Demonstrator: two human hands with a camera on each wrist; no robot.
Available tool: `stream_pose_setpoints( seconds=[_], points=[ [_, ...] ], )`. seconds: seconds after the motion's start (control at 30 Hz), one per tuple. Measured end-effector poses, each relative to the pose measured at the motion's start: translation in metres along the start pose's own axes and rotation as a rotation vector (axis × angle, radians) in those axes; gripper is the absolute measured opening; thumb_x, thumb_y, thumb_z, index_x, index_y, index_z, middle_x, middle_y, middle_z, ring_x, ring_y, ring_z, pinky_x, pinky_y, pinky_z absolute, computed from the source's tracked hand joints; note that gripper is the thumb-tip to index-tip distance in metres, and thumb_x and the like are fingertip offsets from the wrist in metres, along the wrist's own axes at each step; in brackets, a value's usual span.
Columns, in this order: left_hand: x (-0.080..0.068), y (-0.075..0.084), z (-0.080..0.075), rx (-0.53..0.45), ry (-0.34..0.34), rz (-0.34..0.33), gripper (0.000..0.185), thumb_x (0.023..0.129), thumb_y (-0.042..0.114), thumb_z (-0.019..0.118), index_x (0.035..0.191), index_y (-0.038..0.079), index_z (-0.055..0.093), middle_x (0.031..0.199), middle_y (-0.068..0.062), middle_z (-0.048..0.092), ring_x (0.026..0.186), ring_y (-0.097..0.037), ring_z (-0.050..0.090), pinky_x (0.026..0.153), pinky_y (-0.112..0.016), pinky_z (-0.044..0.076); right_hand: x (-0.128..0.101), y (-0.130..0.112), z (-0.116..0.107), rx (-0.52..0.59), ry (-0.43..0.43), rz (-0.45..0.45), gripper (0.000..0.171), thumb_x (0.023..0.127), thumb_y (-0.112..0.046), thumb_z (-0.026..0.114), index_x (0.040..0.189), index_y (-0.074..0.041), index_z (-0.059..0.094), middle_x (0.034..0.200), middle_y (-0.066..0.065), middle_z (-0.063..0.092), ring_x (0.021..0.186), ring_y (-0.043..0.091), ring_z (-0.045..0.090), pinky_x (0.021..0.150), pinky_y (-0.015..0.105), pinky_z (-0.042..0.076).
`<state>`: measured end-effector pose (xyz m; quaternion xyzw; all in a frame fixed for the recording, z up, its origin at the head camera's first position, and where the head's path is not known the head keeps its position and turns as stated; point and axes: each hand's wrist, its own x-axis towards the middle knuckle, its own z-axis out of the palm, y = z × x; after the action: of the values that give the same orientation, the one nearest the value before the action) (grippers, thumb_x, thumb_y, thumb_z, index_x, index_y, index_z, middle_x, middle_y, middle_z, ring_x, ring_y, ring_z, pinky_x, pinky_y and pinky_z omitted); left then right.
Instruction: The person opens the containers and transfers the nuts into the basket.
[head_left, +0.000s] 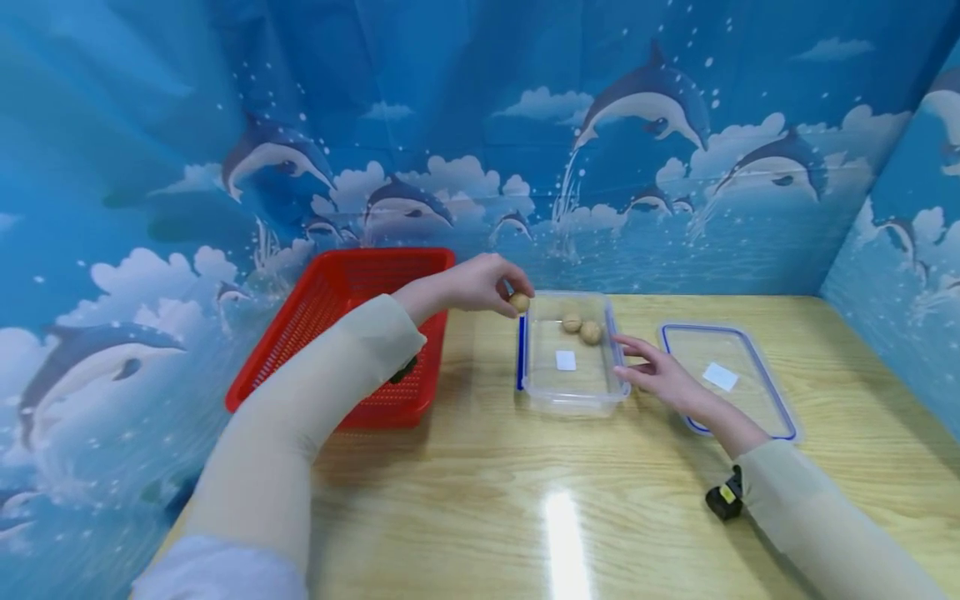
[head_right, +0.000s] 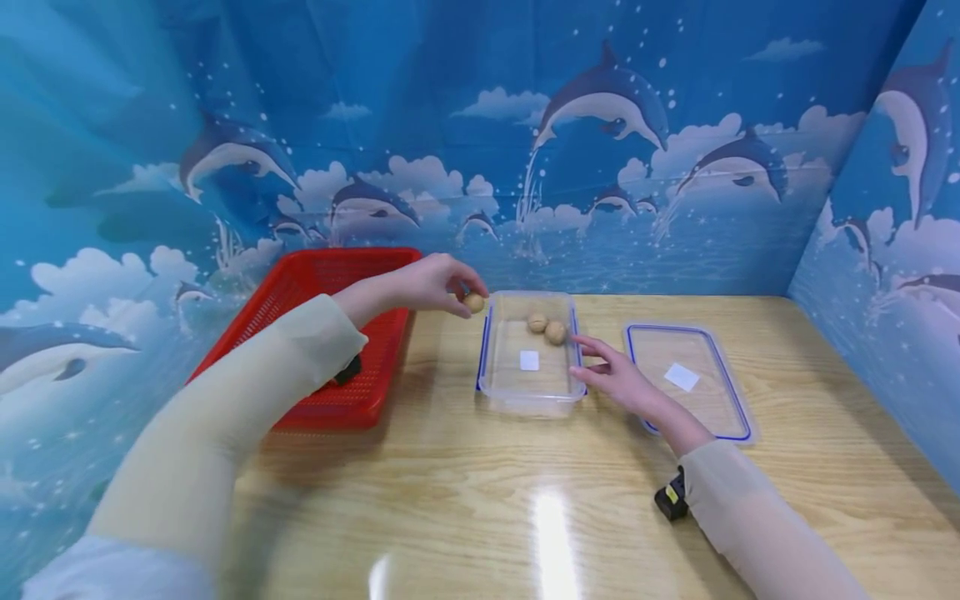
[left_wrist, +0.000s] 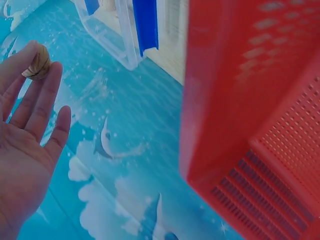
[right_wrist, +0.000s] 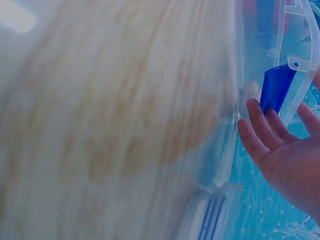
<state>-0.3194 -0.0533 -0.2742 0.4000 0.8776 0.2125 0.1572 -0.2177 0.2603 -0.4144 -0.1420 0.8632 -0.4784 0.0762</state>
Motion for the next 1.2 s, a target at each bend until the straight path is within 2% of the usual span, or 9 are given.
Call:
stream_pose_setpoints(
  seconds=[0.3,0.5,0.7,1.0,1.2],
  points=[
    [-0.035,-0.019,-0.017,-0.037,0.115,-0.123,0.035,0.086,0.010,0.075,0.120,0.015,0.068,0.114,0.001,0.064,0.095,-0.014,0.061,0.080,-0.028,0.054,-0.001,0.000,-0.001,-0.009,-0.007,-0.002,0.062,0.101,-0.022,0.054,0.152,-0.001,0.025,0.143,0.038,0.028,0.119,0.050,0.048,0.091,0.053,0.048],
    [-0.061,-0.043,-0.028,-0.051,0.205,-0.192,0.039,0.085,0.011,0.076,0.122,0.015,0.067,0.112,-0.001,0.064,0.098,-0.019,0.058,0.079,-0.032,0.054,-0.001,0.000,0.000,-0.003,-0.010,0.002,0.062,0.101,-0.022,0.054,0.152,-0.001,0.025,0.143,0.037,0.028,0.119,0.050,0.048,0.091,0.053,0.048],
    [-0.089,-0.069,-0.035,-0.097,0.263,-0.269,0.045,0.083,0.010,0.077,0.126,0.013,0.064,0.118,-0.005,0.062,0.106,-0.024,0.055,0.082,-0.038,0.055,-0.001,0.000,0.000,0.002,-0.010,-0.002,0.061,0.101,-0.021,0.054,0.152,-0.001,0.025,0.144,0.037,0.027,0.119,0.050,0.048,0.091,0.053,0.048],
    [-0.121,-0.101,-0.032,-0.088,0.270,-0.355,0.043,0.084,0.010,0.076,0.125,0.010,0.064,0.115,-0.009,0.065,0.103,-0.029,0.058,0.082,-0.042,0.055,-0.001,-0.001,0.000,-0.001,-0.006,0.007,0.062,0.101,-0.022,0.055,0.152,-0.002,0.025,0.144,0.037,0.028,0.119,0.050,0.048,0.091,0.054,0.048],
    [-0.130,-0.115,-0.021,-0.080,0.190,-0.377,0.040,0.084,0.010,0.076,0.123,0.010,0.065,0.120,-0.008,0.063,0.111,-0.029,0.054,0.090,-0.046,0.051,0.000,0.000,-0.001,0.005,-0.008,0.021,0.063,0.101,-0.023,0.054,0.153,-0.003,0.024,0.145,0.037,0.026,0.121,0.049,0.047,0.092,0.054,0.047]
  ],
)
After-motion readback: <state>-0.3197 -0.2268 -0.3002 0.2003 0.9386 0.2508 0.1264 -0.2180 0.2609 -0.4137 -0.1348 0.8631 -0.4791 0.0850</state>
